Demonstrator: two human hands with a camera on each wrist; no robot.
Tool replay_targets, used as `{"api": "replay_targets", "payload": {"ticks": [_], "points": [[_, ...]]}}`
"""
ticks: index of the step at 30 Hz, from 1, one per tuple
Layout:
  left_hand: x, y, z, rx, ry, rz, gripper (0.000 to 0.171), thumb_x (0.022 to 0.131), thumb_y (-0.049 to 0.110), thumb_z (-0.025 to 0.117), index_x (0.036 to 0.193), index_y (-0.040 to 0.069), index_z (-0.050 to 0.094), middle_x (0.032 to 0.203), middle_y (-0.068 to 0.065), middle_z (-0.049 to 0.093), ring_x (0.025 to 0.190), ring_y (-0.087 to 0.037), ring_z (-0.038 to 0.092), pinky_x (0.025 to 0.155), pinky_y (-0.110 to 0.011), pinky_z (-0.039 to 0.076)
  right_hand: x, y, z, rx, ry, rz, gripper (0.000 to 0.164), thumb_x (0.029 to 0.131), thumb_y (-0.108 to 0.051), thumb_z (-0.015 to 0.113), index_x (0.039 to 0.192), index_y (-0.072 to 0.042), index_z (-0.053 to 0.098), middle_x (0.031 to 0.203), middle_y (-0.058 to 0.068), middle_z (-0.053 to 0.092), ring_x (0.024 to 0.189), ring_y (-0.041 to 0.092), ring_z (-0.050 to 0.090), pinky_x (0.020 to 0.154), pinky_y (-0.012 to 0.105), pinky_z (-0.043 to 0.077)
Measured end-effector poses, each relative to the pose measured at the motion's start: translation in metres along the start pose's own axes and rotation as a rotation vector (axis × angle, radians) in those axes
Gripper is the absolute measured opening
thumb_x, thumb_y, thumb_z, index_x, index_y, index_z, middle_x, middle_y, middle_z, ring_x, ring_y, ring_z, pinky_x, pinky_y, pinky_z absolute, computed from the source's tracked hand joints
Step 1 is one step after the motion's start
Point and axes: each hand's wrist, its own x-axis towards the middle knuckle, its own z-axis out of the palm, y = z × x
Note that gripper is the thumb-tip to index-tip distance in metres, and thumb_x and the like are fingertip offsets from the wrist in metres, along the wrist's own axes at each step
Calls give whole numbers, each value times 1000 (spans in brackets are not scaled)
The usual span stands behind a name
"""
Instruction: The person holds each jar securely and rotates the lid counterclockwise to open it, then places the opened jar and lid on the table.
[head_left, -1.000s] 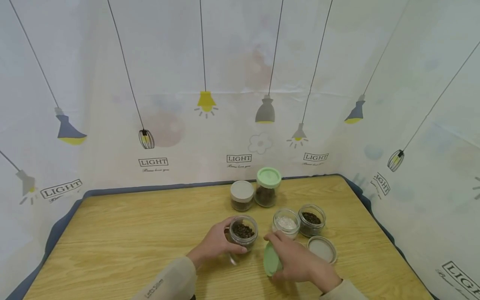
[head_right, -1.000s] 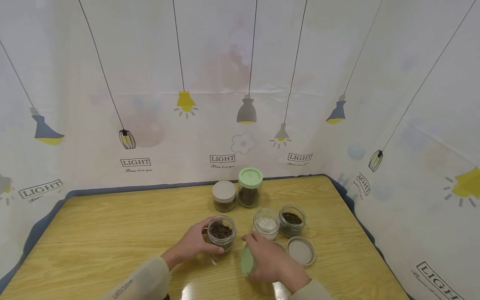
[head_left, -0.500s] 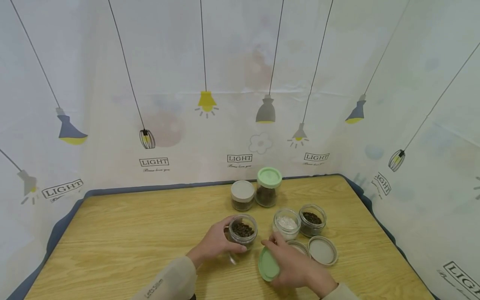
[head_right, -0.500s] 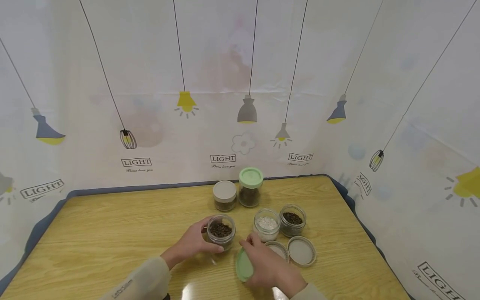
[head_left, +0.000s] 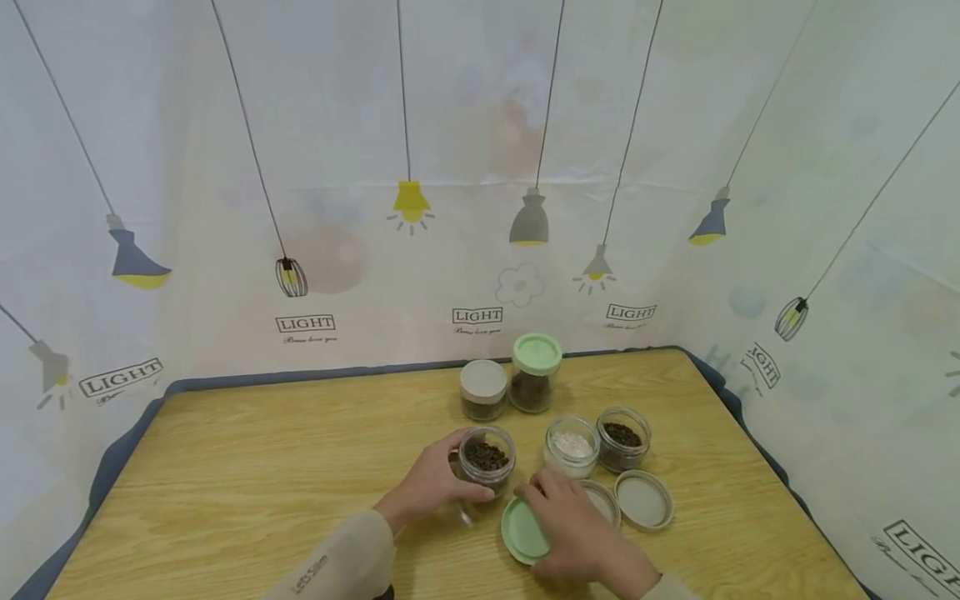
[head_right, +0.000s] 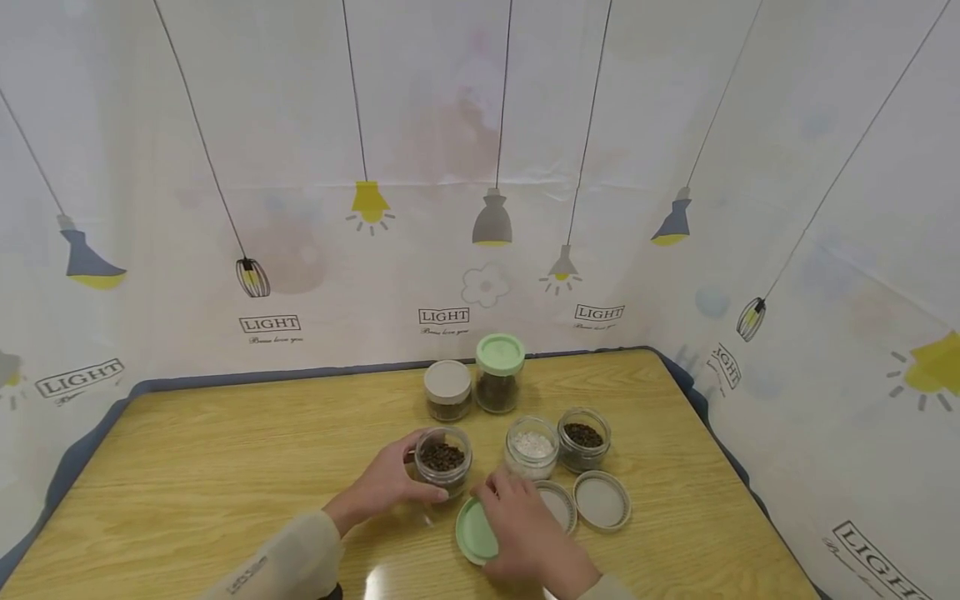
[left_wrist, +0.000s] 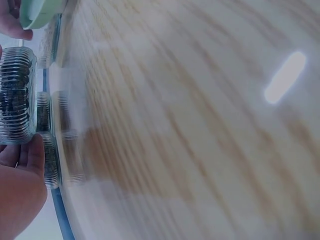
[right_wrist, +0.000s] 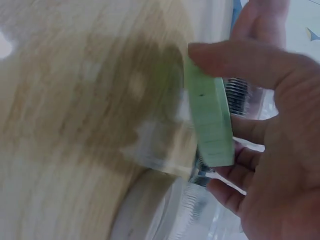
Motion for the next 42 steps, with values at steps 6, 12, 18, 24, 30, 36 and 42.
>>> {"api": "replay_targets", "payload": {"ticks": [6,12,18,24,30,36,42], "points": [[0,2,1,-16,-16,-4,84,68,36,89,141,25,48,137,2,57,124,-21,53,108,-47,42,4,-1,9,-59,3,28,85,60,-38,88,132,-11,52,118,2,52,113,25,50,98,49,43],[1,4,1,-24,-19,12,83,69,34,89,141,24,48,136,1,57,123,-23,54,106,-47,42,6,0,13,-92,-11,66,92,59,-48,89,133,-7,52,120,6,53,115,28,51,98,49,44],[2,7,2,-8,-9,3,82,69,34,88,141,25,48,137,1,56,123,-22,54,106,-47,43,5,-2,8,-111,-43,81,93,60,-50,88,133,-4,54,122,10,54,116,30,52,97,50,44],[5,6,3,-11,-15,11,82,69,35,88,140,24,48,137,2,56,124,-22,53,106,-47,42,5,-1,8,-140,-71,100,93,61,-52,87,133,-5,54,123,10,56,121,33,50,101,52,42],[8,6,5,12,-16,12,84,67,38,89,140,26,49,135,4,57,124,-20,53,107,-47,41,4,0,10,-151,-76,113,93,61,-54,86,133,-5,53,123,10,56,123,34,49,101,53,41],[11,7,8,17,-14,18,82,68,36,89,139,24,49,134,3,58,124,-21,53,107,-49,40,1,-2,10,-175,-37,106,96,59,-55,86,134,-4,52,123,10,57,120,33,51,100,52,42],[16,7,13,38,4,22,85,66,38,90,140,24,49,135,4,58,127,-20,52,110,-48,38,-2,1,2,-116,-42,126,99,61,-56,84,137,-3,49,129,14,57,122,34,51,101,54,42]]}}
